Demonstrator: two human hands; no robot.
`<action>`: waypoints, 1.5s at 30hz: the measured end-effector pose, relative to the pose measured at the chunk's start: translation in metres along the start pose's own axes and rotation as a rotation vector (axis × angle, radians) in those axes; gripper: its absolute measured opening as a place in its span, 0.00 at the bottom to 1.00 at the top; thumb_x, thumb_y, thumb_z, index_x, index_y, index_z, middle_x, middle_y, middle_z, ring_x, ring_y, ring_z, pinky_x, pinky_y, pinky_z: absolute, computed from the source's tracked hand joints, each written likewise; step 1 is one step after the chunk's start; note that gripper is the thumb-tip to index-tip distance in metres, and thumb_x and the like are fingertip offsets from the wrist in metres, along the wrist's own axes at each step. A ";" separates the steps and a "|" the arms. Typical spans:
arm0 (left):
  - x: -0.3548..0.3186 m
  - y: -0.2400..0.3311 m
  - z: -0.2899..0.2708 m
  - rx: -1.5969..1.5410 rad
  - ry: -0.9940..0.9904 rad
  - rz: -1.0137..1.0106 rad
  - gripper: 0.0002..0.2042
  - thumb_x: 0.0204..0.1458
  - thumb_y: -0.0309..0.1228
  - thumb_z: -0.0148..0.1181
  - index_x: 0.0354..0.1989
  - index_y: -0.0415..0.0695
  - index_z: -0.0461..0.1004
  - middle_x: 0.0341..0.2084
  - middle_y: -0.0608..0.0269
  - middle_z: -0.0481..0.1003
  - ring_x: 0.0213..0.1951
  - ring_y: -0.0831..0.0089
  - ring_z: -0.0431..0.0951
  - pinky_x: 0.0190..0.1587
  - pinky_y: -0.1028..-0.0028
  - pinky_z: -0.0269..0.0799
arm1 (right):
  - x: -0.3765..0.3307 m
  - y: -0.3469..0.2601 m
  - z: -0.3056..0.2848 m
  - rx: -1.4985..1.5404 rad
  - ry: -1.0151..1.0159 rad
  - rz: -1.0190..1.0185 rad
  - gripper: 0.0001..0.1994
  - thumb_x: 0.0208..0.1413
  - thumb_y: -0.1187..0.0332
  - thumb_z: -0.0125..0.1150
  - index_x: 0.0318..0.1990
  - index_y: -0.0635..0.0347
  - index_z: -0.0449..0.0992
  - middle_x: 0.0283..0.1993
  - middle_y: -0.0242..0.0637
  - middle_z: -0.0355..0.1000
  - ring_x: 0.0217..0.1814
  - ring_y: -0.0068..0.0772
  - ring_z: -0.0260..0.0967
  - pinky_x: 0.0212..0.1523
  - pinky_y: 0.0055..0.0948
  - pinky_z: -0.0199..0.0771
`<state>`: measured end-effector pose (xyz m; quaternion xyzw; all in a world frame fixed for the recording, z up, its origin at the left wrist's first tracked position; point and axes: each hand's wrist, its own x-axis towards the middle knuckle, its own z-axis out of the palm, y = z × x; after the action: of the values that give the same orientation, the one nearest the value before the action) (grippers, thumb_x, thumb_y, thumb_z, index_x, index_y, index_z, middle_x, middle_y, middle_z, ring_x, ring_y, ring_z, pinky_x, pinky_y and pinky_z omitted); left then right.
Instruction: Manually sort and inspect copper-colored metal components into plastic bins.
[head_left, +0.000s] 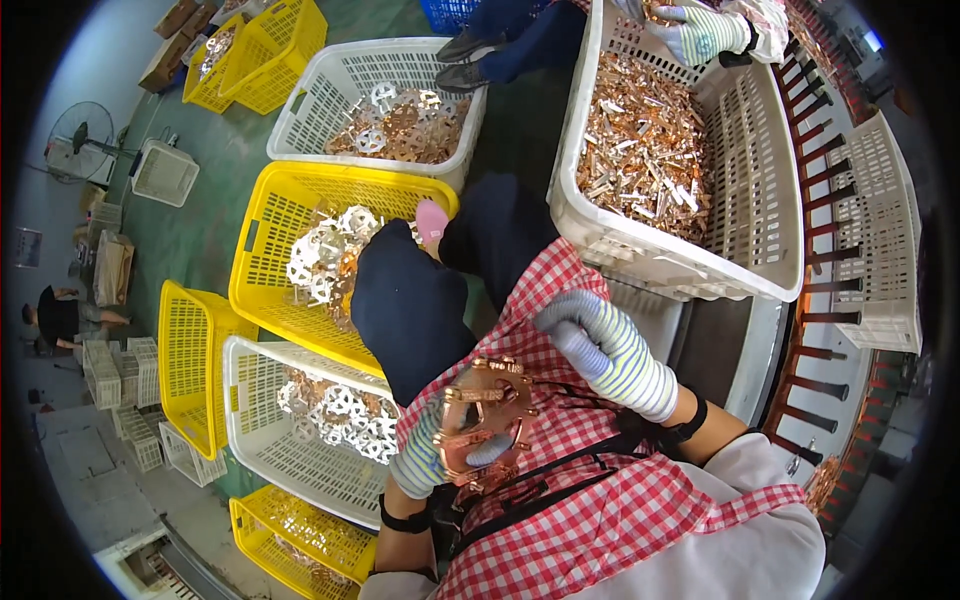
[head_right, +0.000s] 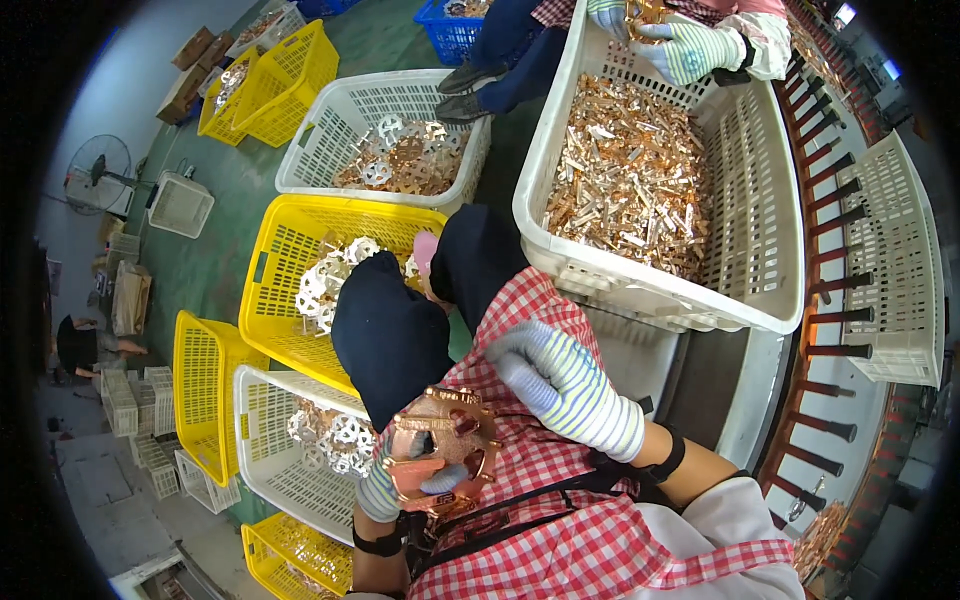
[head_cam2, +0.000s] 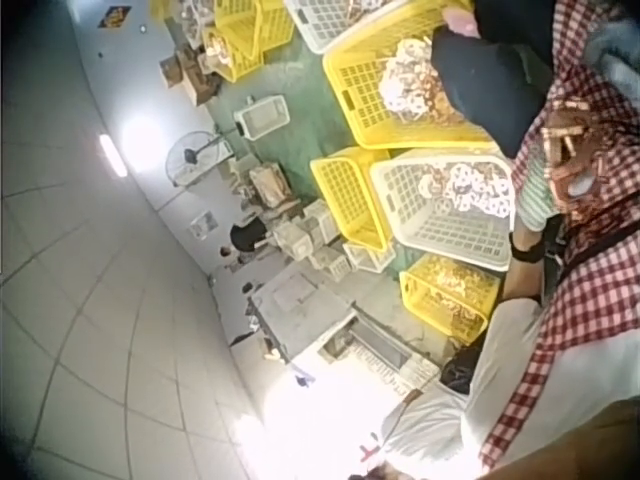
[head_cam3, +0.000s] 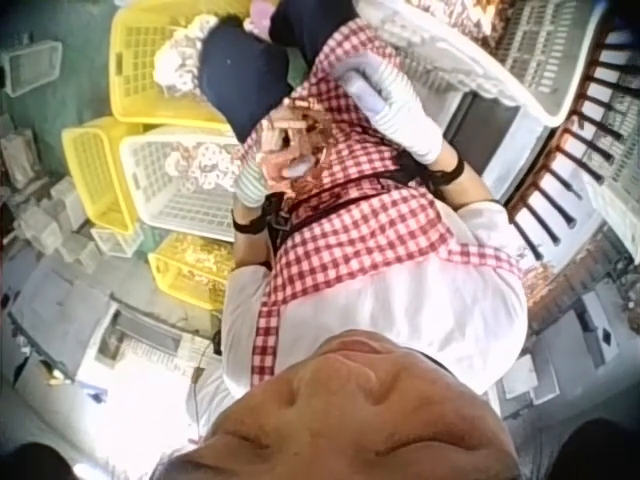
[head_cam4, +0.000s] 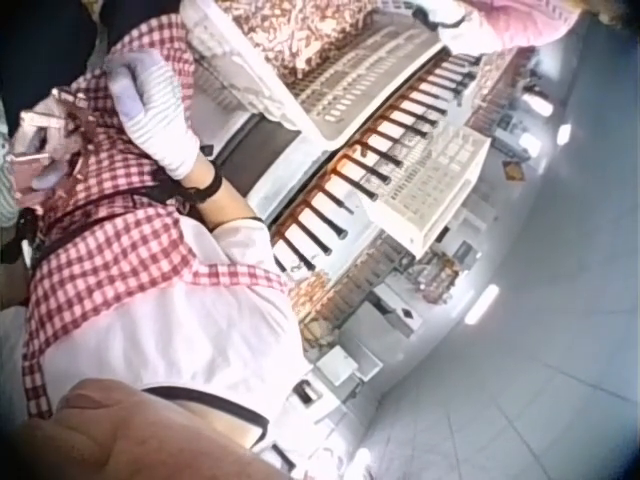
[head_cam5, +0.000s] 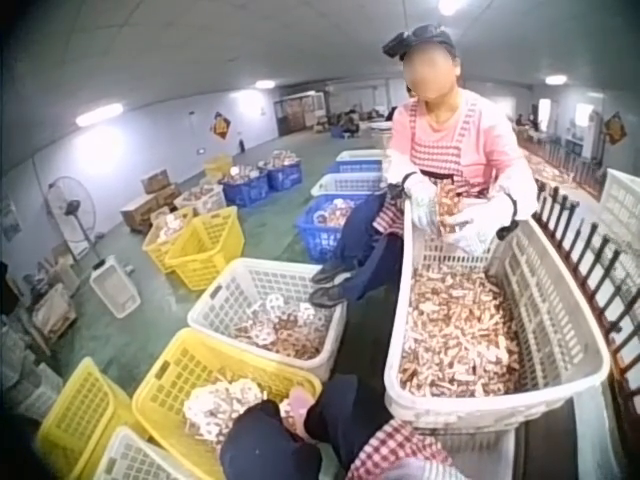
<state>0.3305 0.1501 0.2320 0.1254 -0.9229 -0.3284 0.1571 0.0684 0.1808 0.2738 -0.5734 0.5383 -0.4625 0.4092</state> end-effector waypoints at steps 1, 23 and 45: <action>0.009 0.008 0.000 -0.168 0.089 -0.157 0.40 0.43 0.40 0.70 0.64 0.40 0.58 0.48 0.53 0.73 0.46 0.60 0.76 0.49 0.65 0.73 | -0.002 0.002 0.000 -0.052 -0.083 -0.027 0.10 0.61 0.68 0.52 0.44 0.65 0.72 0.41 0.45 0.71 0.43 0.42 0.70 0.46 0.34 0.70; 0.002 0.030 0.046 -0.139 -0.027 -0.444 0.19 0.48 0.46 0.59 0.42 0.46 0.76 0.26 0.57 0.79 0.27 0.59 0.79 0.32 0.61 0.75 | -0.021 0.016 0.020 0.072 -0.325 0.350 0.08 0.55 0.67 0.60 0.31 0.62 0.75 0.23 0.40 0.70 0.23 0.30 0.70 0.26 0.27 0.68; -0.005 0.028 0.036 -0.441 -0.009 -0.611 0.17 0.52 0.36 0.57 0.49 0.45 0.72 0.41 0.55 0.77 0.41 0.61 0.79 0.43 0.65 0.76 | -0.003 -0.010 0.031 -0.191 -0.439 0.000 0.14 0.61 0.60 0.53 0.43 0.63 0.73 0.34 0.44 0.73 0.38 0.45 0.74 0.40 0.35 0.74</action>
<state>0.3186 0.1934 0.2229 0.3568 -0.7506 -0.5516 0.0709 0.1008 0.1837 0.2757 -0.6963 0.4778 -0.2736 0.4604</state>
